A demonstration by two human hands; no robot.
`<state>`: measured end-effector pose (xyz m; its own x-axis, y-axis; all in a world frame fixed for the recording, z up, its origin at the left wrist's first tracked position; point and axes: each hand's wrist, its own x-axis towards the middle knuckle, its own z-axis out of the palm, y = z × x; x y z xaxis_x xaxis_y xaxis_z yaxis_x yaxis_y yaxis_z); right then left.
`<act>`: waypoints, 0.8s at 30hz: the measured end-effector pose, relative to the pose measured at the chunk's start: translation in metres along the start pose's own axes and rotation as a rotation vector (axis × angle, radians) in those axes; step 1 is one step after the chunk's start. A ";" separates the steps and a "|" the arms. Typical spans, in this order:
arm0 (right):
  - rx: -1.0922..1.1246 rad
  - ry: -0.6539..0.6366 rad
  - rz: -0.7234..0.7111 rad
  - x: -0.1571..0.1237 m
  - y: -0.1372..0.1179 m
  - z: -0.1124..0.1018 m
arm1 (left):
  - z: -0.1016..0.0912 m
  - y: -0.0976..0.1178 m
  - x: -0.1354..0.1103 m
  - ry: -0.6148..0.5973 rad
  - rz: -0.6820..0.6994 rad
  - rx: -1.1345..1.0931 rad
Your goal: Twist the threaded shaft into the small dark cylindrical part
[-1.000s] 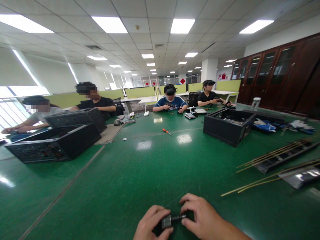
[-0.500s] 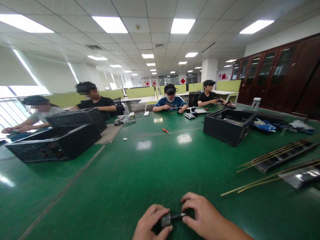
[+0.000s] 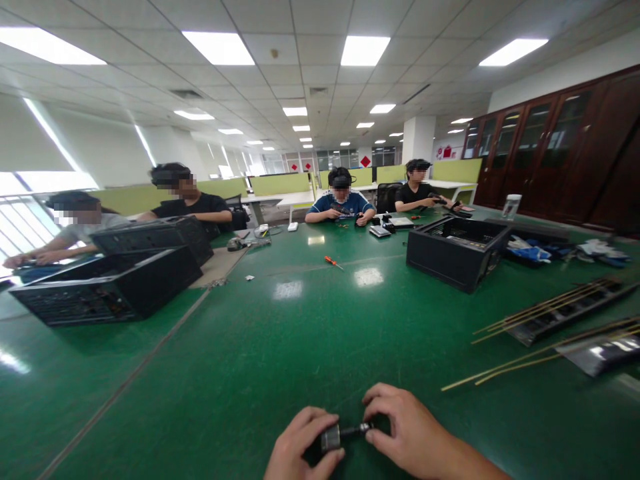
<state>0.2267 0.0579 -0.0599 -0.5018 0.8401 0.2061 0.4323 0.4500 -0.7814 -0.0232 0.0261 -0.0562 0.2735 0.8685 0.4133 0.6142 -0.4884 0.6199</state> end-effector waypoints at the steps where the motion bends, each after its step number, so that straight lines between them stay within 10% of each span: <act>1: 0.001 0.001 -0.001 0.000 0.000 0.000 | 0.000 0.000 0.000 -0.001 -0.001 -0.001; 24: -0.034 0.011 0.008 0.002 0.005 -0.002 | -0.002 0.000 0.001 0.045 -0.004 0.017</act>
<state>0.2297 0.0620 -0.0619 -0.4896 0.8471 0.2065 0.4620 0.4530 -0.7625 -0.0242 0.0268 -0.0544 0.2382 0.8655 0.4407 0.6279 -0.4834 0.6099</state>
